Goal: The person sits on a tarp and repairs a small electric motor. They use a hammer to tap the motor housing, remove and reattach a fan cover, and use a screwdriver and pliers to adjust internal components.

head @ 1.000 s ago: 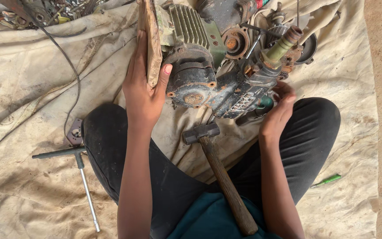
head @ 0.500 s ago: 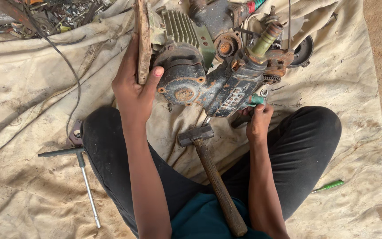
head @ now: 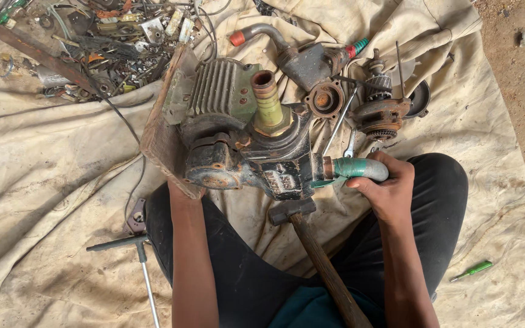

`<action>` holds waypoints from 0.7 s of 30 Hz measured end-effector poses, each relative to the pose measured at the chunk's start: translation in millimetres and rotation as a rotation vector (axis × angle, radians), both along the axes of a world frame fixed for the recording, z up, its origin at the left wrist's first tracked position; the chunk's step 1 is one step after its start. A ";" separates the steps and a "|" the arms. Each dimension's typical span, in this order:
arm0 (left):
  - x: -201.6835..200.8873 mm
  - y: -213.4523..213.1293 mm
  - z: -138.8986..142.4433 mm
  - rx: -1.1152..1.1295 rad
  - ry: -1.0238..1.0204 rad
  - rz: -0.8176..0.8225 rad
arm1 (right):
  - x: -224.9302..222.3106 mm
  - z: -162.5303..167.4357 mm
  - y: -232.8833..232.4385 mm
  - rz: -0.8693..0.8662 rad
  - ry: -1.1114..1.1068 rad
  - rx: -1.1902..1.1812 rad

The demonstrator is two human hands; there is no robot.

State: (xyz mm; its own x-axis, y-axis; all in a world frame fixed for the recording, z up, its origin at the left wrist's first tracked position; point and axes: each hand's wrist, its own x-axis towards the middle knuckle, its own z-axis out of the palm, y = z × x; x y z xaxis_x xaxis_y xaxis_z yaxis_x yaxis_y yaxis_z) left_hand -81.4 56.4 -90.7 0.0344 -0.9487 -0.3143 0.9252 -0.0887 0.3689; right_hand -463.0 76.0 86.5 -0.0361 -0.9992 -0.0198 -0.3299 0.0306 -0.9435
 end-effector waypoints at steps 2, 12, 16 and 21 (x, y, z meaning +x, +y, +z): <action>7.9 1.6 5.6 0.025 0.117 0.064 | 25.9 51.1 -23.4 0.143 0.187 -0.041; 2.7 -28.3 45.1 0.091 0.507 0.192 | 217.2 243.5 -102.7 0.898 0.804 -0.262; -20.7 -19.4 42.6 0.006 0.778 0.121 | 261.7 285.7 -63.9 0.881 0.889 -0.018; -41.7 17.5 36.2 0.172 0.714 0.019 | 240.7 309.8 -23.0 0.685 0.926 0.282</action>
State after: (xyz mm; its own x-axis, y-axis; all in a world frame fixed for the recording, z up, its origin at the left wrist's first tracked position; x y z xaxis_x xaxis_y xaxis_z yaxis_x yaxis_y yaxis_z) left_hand -123.1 73.9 -54.5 -0.2184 -0.8854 -0.4102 0.9368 -0.0725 -0.3423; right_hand -222.3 53.0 396.3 0.3880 -0.7807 -0.4898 -0.9123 -0.2496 -0.3248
